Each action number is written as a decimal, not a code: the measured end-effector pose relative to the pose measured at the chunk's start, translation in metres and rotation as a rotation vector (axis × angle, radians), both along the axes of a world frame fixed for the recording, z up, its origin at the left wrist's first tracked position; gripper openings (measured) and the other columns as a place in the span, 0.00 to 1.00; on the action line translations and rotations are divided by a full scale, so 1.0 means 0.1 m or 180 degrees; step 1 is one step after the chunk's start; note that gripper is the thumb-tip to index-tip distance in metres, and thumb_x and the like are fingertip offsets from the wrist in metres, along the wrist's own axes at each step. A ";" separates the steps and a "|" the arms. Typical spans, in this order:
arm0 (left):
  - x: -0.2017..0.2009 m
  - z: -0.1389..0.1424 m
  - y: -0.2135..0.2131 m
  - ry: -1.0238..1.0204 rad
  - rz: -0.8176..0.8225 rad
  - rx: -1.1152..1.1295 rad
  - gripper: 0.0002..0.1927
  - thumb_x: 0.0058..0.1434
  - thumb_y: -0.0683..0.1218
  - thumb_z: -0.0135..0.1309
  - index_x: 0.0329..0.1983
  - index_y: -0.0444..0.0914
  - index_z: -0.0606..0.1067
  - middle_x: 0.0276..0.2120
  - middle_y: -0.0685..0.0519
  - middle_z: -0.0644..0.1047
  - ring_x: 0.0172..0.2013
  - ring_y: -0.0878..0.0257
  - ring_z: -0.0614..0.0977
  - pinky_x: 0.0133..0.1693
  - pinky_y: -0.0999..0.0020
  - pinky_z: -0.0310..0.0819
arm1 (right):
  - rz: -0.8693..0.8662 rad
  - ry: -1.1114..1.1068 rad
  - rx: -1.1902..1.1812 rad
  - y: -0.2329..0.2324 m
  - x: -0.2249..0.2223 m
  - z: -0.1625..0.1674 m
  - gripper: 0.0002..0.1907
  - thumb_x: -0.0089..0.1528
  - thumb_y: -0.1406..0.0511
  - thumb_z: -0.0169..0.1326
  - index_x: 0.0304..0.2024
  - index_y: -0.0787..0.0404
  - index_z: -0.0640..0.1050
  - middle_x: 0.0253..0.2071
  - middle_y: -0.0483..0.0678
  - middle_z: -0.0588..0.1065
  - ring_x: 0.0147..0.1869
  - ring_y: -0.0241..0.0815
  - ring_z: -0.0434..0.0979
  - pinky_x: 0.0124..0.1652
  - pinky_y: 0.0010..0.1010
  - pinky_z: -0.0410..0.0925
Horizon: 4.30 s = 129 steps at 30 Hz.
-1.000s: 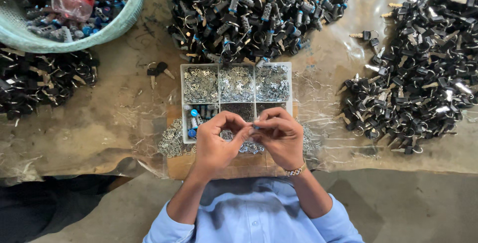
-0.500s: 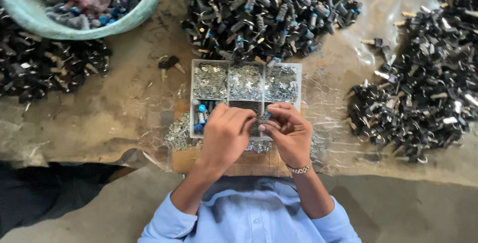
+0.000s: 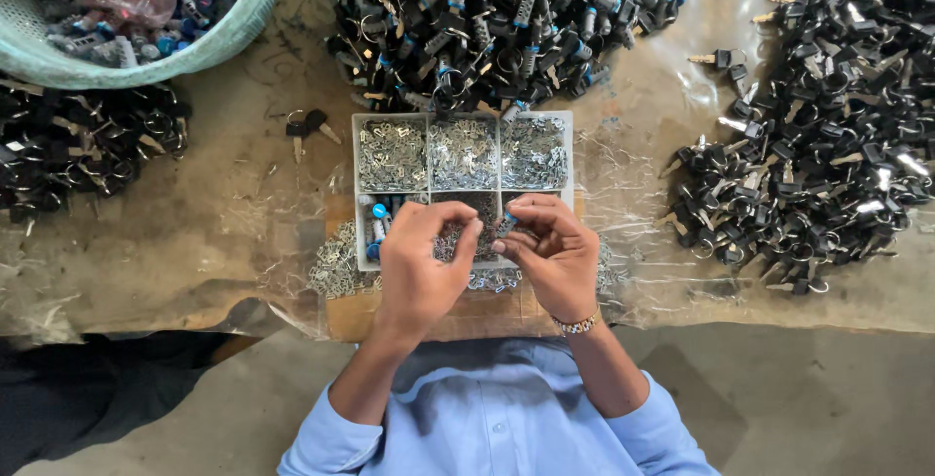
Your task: The person assembles small cylindrical key components by inserting metal pins into a blue and silver housing. They repeatedly pick pins from a compartmentalized tray, insert them into the cylinder, and place the finished units into a pile on the table.
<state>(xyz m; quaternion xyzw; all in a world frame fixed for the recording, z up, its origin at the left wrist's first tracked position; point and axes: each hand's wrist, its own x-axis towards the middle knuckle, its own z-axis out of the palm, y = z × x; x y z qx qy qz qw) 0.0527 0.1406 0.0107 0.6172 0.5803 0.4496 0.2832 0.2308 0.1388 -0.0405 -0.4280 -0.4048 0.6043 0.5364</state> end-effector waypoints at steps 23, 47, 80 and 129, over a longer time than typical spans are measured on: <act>-0.02 0.05 0.03 -0.0832 -0.0259 -0.0597 0.09 0.59 0.38 0.64 0.42 0.36 0.77 0.37 0.53 0.81 0.38 0.64 0.81 0.44 0.69 0.77 | 0.0073 -0.0416 0.0194 -0.05 0.01 0.01 0.18 0.57 0.84 0.61 0.47 0.69 0.81 0.57 0.52 0.75 0.55 0.38 0.80 0.52 0.25 0.77; 0.16 -0.23 -0.05 -0.2039 -0.0057 -0.0831 0.13 0.63 0.37 0.63 0.37 0.34 0.67 0.36 0.46 0.84 0.34 0.68 0.85 0.38 0.74 0.82 | -0.0092 0.0253 0.0084 -0.05 -0.02 -0.06 0.16 0.56 0.86 0.60 0.42 0.71 0.73 0.53 0.54 0.70 0.58 0.38 0.76 0.54 0.26 0.77; -0.57 -0.11 0.74 0.2366 -0.0164 0.0419 0.10 0.56 0.44 0.64 0.42 0.41 0.82 0.38 0.53 0.80 0.43 0.51 0.75 0.47 0.58 0.70 | -0.0068 0.0049 0.0084 0.02 0.02 -0.04 0.19 0.59 0.84 0.59 0.51 0.69 0.74 0.59 0.53 0.71 0.59 0.39 0.78 0.55 0.27 0.77; -0.79 -0.25 0.62 -0.1717 0.0392 -0.0135 0.07 0.77 0.42 0.47 0.51 0.33 0.74 0.34 0.59 0.75 0.30 0.75 0.72 0.32 0.80 0.68 | -0.0102 0.0115 -0.0075 0.04 0.02 -0.04 0.20 0.59 0.82 0.61 0.52 0.68 0.75 0.57 0.51 0.74 0.54 0.37 0.78 0.50 0.24 0.77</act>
